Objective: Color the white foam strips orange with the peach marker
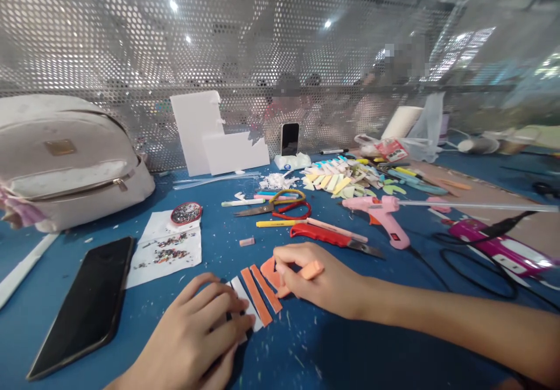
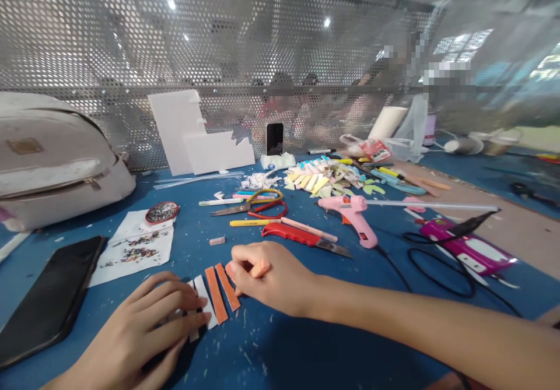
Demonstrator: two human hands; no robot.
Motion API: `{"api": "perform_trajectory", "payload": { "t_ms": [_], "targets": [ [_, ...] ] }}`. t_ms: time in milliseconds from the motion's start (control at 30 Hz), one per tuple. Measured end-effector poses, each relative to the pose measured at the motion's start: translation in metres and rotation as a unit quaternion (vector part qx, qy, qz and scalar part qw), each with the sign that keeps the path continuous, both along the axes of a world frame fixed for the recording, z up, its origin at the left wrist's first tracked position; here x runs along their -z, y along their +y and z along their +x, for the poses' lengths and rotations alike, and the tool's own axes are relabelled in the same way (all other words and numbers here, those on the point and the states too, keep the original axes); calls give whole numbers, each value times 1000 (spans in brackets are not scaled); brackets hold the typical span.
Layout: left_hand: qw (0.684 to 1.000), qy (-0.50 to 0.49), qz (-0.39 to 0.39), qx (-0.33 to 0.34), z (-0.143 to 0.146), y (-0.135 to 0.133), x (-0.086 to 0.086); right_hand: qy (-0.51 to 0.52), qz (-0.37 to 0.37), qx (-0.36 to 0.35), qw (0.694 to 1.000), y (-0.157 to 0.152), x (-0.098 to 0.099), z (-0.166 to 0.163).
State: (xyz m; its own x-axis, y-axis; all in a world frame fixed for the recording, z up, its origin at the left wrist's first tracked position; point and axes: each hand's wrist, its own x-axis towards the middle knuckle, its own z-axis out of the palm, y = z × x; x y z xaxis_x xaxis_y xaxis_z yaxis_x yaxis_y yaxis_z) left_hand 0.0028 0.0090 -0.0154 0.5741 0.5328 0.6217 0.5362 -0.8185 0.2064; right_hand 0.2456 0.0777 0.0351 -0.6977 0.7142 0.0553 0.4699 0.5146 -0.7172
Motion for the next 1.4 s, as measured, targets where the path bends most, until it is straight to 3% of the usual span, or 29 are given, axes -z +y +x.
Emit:
{"api": "perform_trajectory", "payload": {
  "t_ms": [433, 900, 1300, 1400],
  "targets": [
    [1000, -5, 23, 0, 0, -1, -3, -23, 18, -9, 1000, -7, -4, 2],
    [1000, 12, 13, -3, 1, -1, -4, 96, -119, 6, 988, -7, -8, 13],
    [999, 17, 42, -11, 1, -1, 2, 126, 64, -81, 987, 14, -29, -21],
    [998, 19, 64, -13, 1, -1, 2, 128, 77, -93, 984, 20, -34, -34]
  ]
}}
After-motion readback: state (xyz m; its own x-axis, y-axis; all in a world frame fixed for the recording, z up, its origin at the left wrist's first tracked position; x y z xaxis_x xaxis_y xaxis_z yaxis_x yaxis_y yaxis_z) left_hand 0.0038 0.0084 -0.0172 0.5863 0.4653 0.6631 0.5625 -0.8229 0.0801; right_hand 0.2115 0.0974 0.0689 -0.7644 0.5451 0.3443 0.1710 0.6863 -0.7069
